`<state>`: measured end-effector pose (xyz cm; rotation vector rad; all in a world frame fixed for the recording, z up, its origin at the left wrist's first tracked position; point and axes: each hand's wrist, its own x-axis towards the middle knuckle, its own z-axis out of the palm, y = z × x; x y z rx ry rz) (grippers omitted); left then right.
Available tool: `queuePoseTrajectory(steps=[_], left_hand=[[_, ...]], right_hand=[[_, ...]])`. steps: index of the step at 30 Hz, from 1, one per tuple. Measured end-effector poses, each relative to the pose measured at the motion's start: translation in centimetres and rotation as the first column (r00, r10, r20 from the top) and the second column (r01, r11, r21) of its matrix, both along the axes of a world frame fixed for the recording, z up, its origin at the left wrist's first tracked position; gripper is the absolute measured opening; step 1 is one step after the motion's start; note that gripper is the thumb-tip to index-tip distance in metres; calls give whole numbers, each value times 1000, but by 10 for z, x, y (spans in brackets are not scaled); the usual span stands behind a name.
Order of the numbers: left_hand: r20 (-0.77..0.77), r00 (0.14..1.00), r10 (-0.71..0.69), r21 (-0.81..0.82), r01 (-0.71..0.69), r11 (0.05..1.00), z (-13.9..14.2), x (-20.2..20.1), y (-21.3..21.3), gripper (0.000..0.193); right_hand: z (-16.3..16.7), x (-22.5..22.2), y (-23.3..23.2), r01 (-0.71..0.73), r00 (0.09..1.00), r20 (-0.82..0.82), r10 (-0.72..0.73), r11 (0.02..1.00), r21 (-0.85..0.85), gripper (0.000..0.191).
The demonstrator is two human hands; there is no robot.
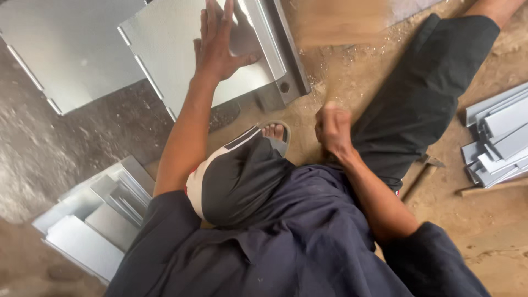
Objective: The person sits on the floor and repeatedly places rectangular metal panels into a metal bending jig. Using a wooden mallet, the person strikes the edge of each panel to bend it into a box-like shape. Finished panels are stacked to the side.
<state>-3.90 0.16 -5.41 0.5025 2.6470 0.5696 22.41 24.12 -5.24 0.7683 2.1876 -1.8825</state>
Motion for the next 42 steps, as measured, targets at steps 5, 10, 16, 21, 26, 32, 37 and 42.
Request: queuePoseTrajectory(steps=[5, 10, 16, 21, 26, 32, 37, 42], left_hand=[[-27, 1000, -1, -22, 0, 1000, -14, -6, -3, 134], [4, 1000, 18, -94, -18, 995, -12, -7, -6, 132], [-109, 984, 141, 85, -132, 988, 17, -60, -31, 99], [2, 989, 149, -120, -148, 982, 59, -119, -36, 116], [90, 993, 76, -75, -70, 995, 103, -119, -59, 49], [-193, 966, 170, 571, -31, 821, 188, -60, -166, 22], [327, 841, 431, 943, -319, -94, 170, 17, -203, 18], [756, 654, 37, 624, -702, -344, 44, 108, -136, 38]], right_hand=[[14, 13, -5, 207, 978, 29, -207, 943, -259, 52], [27, 11, 4, 163, 972, 204, -119, 963, -214, 53], [-8, -32, 51, 425, 899, 108, -425, 783, -454, 57], [-47, -59, 68, -43, 968, 249, -23, 966, 256, 45], [-52, -14, 82, 26, 976, -201, 88, 864, 503, 25], [-12, -7, 78, 118, 992, -15, -124, 891, 439, 38], [-2, -37, 49, -31, 999, 16, 30, 998, 58, 36], [-9, -77, 29, -30, 992, 107, 62, 961, -275, 52]])
